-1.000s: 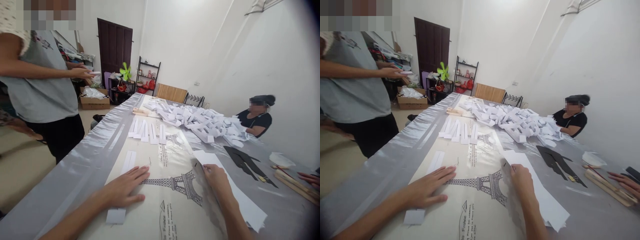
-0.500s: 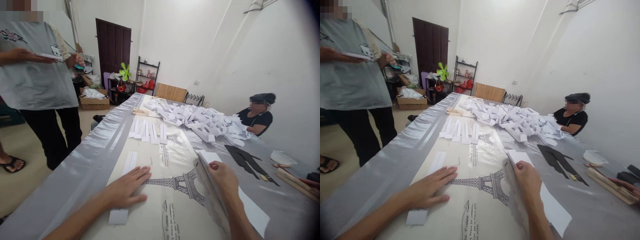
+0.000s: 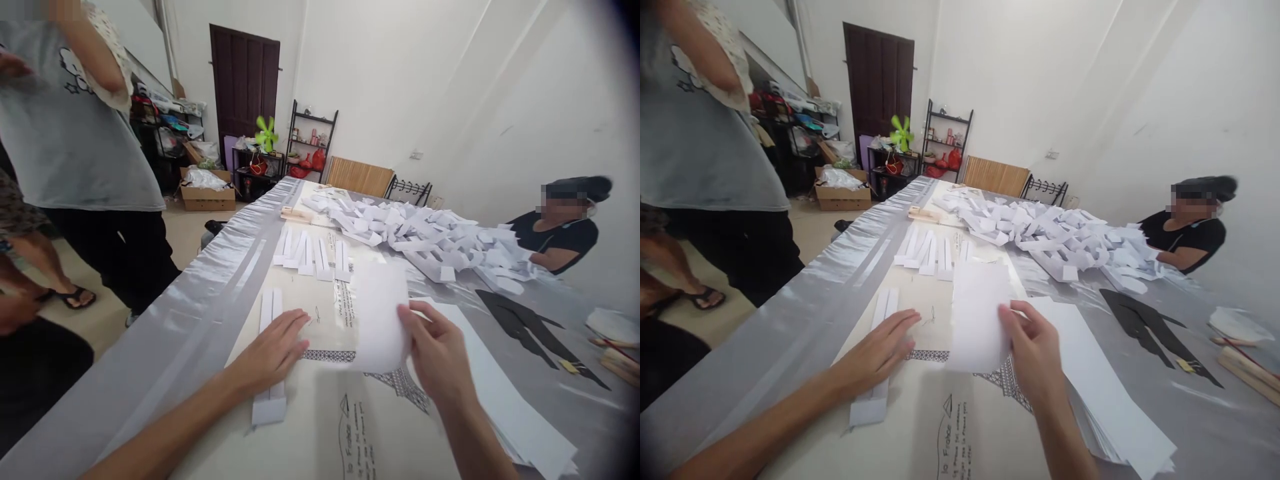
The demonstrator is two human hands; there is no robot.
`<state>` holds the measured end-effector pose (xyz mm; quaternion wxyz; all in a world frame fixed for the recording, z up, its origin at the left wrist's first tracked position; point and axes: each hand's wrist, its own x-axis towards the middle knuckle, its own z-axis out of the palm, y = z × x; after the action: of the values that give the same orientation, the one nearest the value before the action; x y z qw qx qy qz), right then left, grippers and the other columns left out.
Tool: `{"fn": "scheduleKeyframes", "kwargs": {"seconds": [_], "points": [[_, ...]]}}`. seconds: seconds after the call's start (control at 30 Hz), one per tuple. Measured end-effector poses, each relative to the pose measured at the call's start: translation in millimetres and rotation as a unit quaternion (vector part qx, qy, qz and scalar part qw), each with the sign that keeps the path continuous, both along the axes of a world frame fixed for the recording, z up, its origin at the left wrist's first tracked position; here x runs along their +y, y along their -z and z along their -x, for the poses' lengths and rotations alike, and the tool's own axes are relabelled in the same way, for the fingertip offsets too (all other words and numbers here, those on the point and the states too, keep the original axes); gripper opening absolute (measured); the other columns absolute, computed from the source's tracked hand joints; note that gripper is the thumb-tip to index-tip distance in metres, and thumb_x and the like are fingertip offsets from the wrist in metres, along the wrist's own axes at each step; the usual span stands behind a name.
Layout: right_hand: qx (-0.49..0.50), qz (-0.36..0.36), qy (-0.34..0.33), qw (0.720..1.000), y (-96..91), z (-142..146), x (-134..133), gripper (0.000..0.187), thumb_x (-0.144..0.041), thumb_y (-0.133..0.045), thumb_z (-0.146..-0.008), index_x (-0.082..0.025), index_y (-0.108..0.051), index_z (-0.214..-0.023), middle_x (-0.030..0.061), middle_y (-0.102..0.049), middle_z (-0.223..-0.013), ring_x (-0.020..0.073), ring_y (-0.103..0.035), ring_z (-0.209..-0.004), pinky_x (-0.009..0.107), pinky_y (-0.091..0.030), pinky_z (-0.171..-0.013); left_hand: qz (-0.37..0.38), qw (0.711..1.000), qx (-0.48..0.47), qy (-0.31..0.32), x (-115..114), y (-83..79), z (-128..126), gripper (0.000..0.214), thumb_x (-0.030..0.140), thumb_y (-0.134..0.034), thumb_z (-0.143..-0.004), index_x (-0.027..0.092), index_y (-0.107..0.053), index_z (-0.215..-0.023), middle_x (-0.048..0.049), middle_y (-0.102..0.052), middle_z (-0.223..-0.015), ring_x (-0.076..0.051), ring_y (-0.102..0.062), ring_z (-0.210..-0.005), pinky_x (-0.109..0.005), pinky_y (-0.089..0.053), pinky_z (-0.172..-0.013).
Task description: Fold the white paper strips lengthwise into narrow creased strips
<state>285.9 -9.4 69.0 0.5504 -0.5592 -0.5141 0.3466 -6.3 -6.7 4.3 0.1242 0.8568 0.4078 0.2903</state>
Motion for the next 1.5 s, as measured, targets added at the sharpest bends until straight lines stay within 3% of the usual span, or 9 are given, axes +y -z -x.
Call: {"fn": "scheduleKeyframes", "kwargs": {"seconds": [0.07, 0.17, 0.33, 0.67, 0.87, 0.97, 1.03, 1.17, 1.5], "points": [[0.015, 0.048, -0.067, 0.996, 13.0, 17.5, 0.8, 0.041, -0.061, -0.068, -0.086, -0.022, -0.062, -0.096, -0.0006, -0.064, -0.061, 0.0136, -0.047, -0.046, 0.023, -0.033, -0.041, -0.018, 0.998, -0.053, -0.034, 0.4, -5.3, 0.0, 0.034, 0.034, -0.032, -0.11, 0.022, -0.049, -0.137, -0.0092, -0.058, -0.138, -0.023, -0.054, -0.131, -0.04, -0.047, -0.11], [-0.083, 0.084, -0.136, 0.984, 41.6, 34.3, 7.4, 0.039, -0.061, -0.061, -0.09, -0.022, -0.057, -0.09, -0.0015, -0.063, -0.061, 0.0121, -0.045, -0.046, 0.023, -0.029, -0.042, -0.049, 0.994, -0.095, -0.035, 0.0, -10.9, 0.1, 0.027, 0.028, -0.033, -0.11, 0.02, -0.055, -0.122, -0.0092, -0.063, -0.122, -0.022, -0.058, -0.119, -0.037, -0.049, -0.102], [-0.175, 0.072, -0.157, 0.969, 72.1, 45.5, 24.6, 0.032, -0.054, -0.06, -0.088, -0.022, -0.056, -0.084, -0.0024, -0.062, -0.061, 0.0146, -0.051, -0.055, 0.024, -0.035, -0.05, -0.048, 0.998, 0.016, 0.028, -2.1, -3.1, -4.4, 0.028, 0.03, -0.041, -0.108, 0.021, -0.06, -0.126, -0.0099, -0.06, -0.134, -0.025, -0.055, -0.126, -0.041, -0.047, -0.105], [-0.227, 0.089, -0.194, 0.95, 60.7, 25.0, 10.7, 0.035, -0.04, -0.067, -0.083, -0.024, -0.069, -0.114, -0.0007, -0.066, -0.083, 0.0144, -0.057, -0.061, 0.029, -0.049, -0.058, -0.038, 0.995, 0.087, 0.035, -1.3, 5.1, -4.6, 0.029, 0.027, -0.047, -0.104, 0.021, -0.059, -0.13, -0.0102, -0.06, -0.133, -0.027, -0.056, -0.123, -0.046, -0.044, -0.107], [-0.238, 0.004, -0.176, 0.955, 62.0, 33.9, 6.8, 0.03, -0.039, -0.061, -0.089, -0.024, -0.073, -0.111, 0.0036, -0.065, -0.087, 0.0164, -0.058, -0.064, 0.031, -0.053, -0.058, -0.037, 0.996, 0.068, 0.033, -2.3, 8.8, -4.0, 0.03, 0.028, -0.046, -0.104, 0.023, -0.058, -0.132, -0.0102, -0.059, -0.134, -0.028, -0.054, -0.126, -0.047, -0.045, -0.106], [-0.233, -0.01, -0.2, 0.951, 55.2, 38.8, 3.1, 0.032, -0.046, -0.058, -0.095, -0.024, -0.074, -0.114, 0.0075, -0.068, -0.102, 0.0186, -0.064, -0.076, 0.033, -0.056, -0.064, -0.028, 0.997, 0.067, 0.03, -2.1, 9.6, -3.5, 0.032, 0.028, -0.047, -0.104, 0.023, -0.058, -0.134, -0.0105, -0.059, -0.136, -0.029, -0.053, -0.127, -0.047, -0.045, -0.107], [-0.226, -0.009, -0.239, 0.944, 49.4, 40.4, -0.9, 0.036, -0.049, -0.055, -0.099, -0.026, -0.072, -0.12, 0.009, -0.067, -0.122, 0.0223, -0.068, -0.099, 0.036, -0.058, -0.083, -0.022, 0.997, 0.072, 0.031, -2.2, 9.2, -3.3, 0.034, 0.029, -0.048, -0.104, 0.023, -0.058, -0.136, -0.0109, -0.058, -0.137, -0.029, -0.052, -0.129, -0.048, -0.044, -0.109], [-0.23, 0.005, -0.342, 0.911, 45.5, 42.3, -7.8, 0.045, -0.05, -0.045, -0.105, -0.033, -0.056, -0.145, 0.0021, -0.05, -0.155, 0.0246, -0.044, -0.144, 0.045, -0.037, -0.12, -0.014, 0.998, 0.062, 0.03, -3.0, 7.1, -2.8, 0.033, 0.031, -0.048, -0.104, 0.024, -0.059, -0.135, -0.0109, -0.055, -0.14, -0.029, -0.052, -0.128, -0.048, -0.045, -0.108], [-0.39, -0.089, -0.35, 0.847, 65.8, 55.8, -13.1, 0.053, -0.042, -0.043, -0.107, -0.029, -0.038, -0.158, 0.0009, -0.036, -0.163, 0.0255, -0.025, -0.154, 0.052, -0.026, -0.126, -0.055, 0.996, 0.064, -0.026, -0.5, 3.7, -5.2, 0.023, 0.036, -0.062, -0.096, 0.019, -0.063, -0.112, -0.0103, -0.066, -0.112, -0.03, -0.061, -0.111, -0.048, -0.049, -0.1]]}}
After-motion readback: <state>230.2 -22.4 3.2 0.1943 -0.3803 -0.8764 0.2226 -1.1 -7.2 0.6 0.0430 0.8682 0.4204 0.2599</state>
